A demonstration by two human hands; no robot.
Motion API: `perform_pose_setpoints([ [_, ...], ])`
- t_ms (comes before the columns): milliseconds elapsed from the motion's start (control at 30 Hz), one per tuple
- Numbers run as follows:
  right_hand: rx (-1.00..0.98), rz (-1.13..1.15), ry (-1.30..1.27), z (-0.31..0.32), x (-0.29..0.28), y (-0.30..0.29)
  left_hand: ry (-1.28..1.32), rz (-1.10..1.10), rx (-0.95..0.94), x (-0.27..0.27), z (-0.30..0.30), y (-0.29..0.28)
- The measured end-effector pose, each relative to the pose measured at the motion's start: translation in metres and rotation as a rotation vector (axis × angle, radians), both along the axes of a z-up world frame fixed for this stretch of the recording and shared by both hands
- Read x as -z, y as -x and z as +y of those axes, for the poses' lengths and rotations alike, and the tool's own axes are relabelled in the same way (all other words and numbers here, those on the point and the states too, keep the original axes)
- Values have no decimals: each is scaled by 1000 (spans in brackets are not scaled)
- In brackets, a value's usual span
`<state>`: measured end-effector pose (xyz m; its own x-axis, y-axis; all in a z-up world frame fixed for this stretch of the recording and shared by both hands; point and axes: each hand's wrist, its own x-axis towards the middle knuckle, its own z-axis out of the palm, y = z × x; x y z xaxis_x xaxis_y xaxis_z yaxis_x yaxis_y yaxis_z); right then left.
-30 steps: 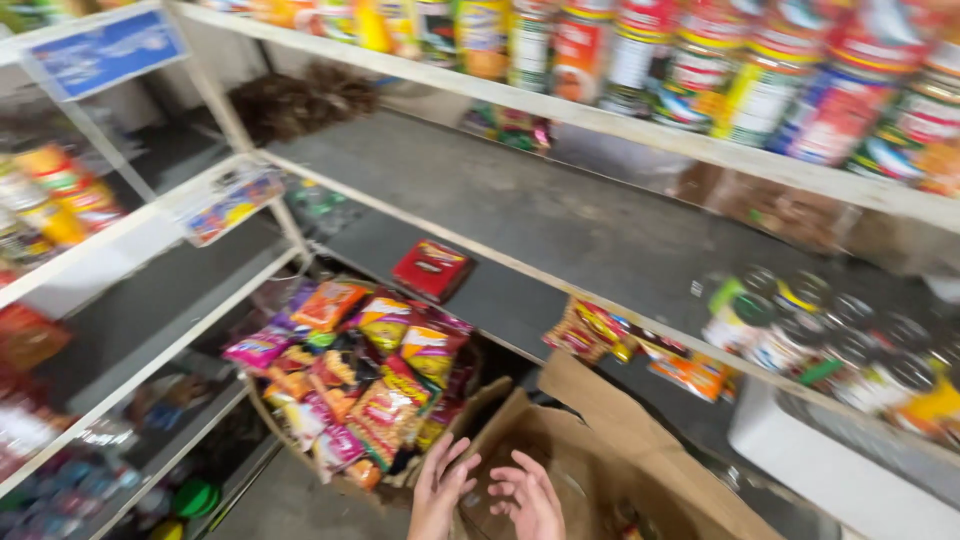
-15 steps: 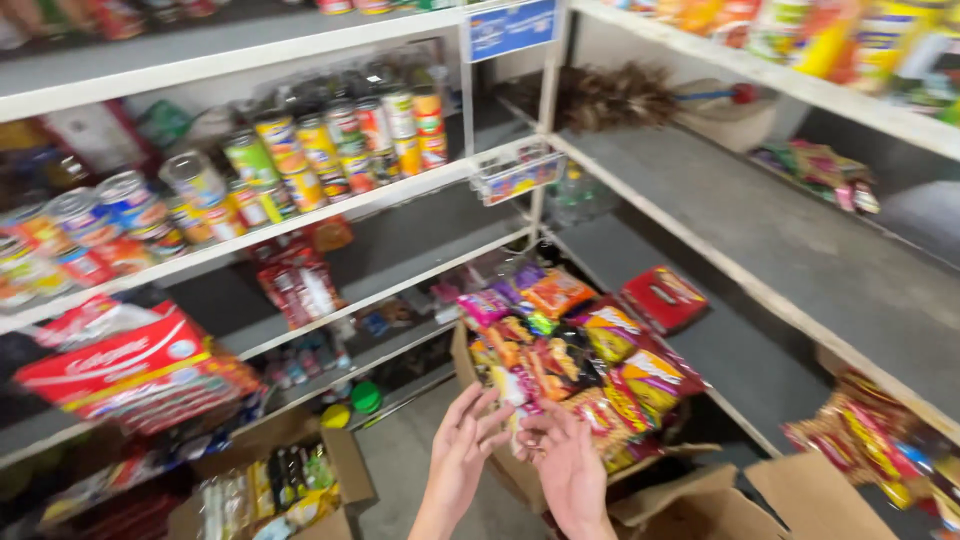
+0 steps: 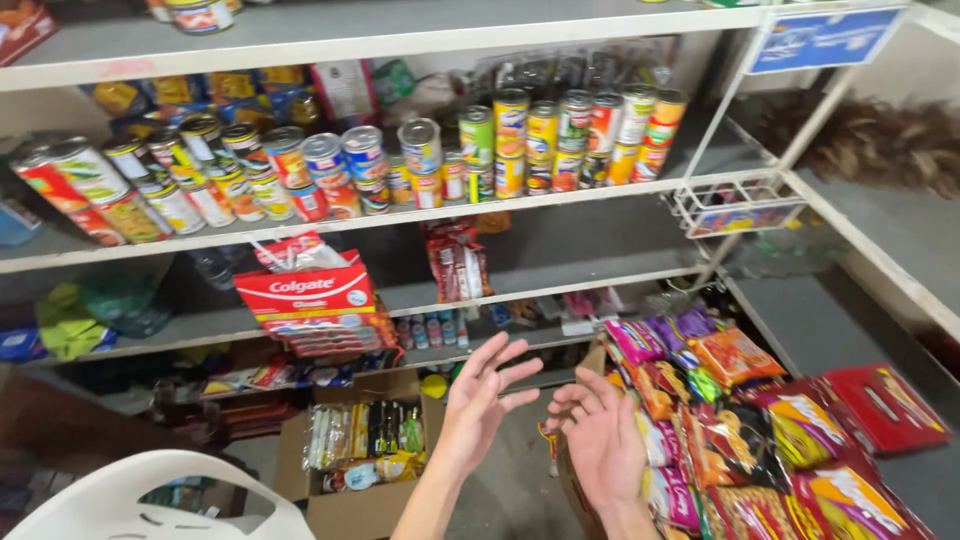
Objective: Organizing and stocking various canned food products and snacks onto shelves in a small store.
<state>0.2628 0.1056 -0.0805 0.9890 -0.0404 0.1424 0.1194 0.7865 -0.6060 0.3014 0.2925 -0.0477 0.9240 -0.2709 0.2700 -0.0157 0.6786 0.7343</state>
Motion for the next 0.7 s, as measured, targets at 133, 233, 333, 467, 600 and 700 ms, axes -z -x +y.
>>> perform_pose_setpoints([
  [133, -108, -121, 39, 13, -23, -45, -15, -113, -76, -30, 22, -26],
  [233, -148, -189, 88, 17, -46, -87, -35, -156, -140, -50, 37, -49],
  [333, -189, -272, 168, 24, -74, -131, -58, -215, -200, -75, 46, -81],
  [467, -127, -326, 410, 25, -121, -201, -154, -333, -337, -124, 57, -140],
  [600, 140, -510, 795, 26, -186, -258, -281, -426, -506, -187, 63, -222],
  [700, 438, -780, 1120, 30, -247, -308, -506, -588, -795, -234, 61, -279],
])
